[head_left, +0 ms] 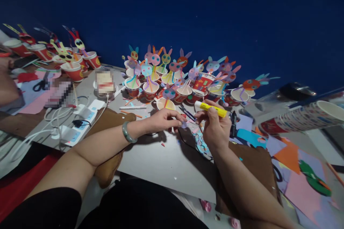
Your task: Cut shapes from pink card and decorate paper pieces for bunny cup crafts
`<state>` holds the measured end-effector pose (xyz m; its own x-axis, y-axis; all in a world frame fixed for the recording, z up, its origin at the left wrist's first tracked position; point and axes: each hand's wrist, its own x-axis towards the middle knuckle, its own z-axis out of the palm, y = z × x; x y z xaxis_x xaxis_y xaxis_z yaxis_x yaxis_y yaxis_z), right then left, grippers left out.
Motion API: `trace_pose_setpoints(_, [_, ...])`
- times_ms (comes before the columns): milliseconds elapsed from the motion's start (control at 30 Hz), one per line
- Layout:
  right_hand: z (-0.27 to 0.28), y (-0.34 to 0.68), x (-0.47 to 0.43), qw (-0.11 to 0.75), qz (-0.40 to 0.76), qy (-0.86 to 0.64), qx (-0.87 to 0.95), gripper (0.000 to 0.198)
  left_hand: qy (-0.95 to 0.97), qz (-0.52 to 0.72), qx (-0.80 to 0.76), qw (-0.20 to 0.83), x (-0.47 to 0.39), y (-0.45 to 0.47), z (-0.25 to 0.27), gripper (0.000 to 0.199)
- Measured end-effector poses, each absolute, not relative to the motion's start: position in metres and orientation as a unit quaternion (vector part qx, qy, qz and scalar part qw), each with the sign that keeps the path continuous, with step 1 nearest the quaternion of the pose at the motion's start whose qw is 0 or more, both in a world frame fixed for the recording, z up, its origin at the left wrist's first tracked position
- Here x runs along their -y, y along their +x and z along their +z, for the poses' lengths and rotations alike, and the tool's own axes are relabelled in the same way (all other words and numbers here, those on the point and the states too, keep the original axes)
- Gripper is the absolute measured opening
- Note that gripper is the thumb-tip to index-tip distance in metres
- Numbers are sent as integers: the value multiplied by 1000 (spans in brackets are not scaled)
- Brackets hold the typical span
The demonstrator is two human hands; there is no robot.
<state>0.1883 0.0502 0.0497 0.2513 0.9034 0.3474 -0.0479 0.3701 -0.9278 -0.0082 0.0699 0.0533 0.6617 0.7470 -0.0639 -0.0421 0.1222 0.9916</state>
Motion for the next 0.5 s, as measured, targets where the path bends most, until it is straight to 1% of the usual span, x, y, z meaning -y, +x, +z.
trace_pose_setpoints(100, [49, 189, -47, 662, 334, -428, 516, 30, 568, 315, -311, 694, -71, -7, 50, 15])
trace_pose_setpoints(200, [47, 191, -40, 656, 265, -421, 568, 24, 543, 340, -334, 691, -73, -6, 50, 16])
trace_pose_setpoints(300, [45, 191, -33, 631, 144, -417, 638, 17, 525, 348, -357, 690, -74, -6, 53, 15])
trace_pose_setpoints(400, [45, 191, -31, 575, -3, -376, 727, 22, 520, 355, -367, 684, -73, -6, 56, 14])
trace_pose_setpoints(500, [46, 189, -32, 504, -92, -346, 786, 24, 523, 360, -358, 685, -71, -5, 56, 13])
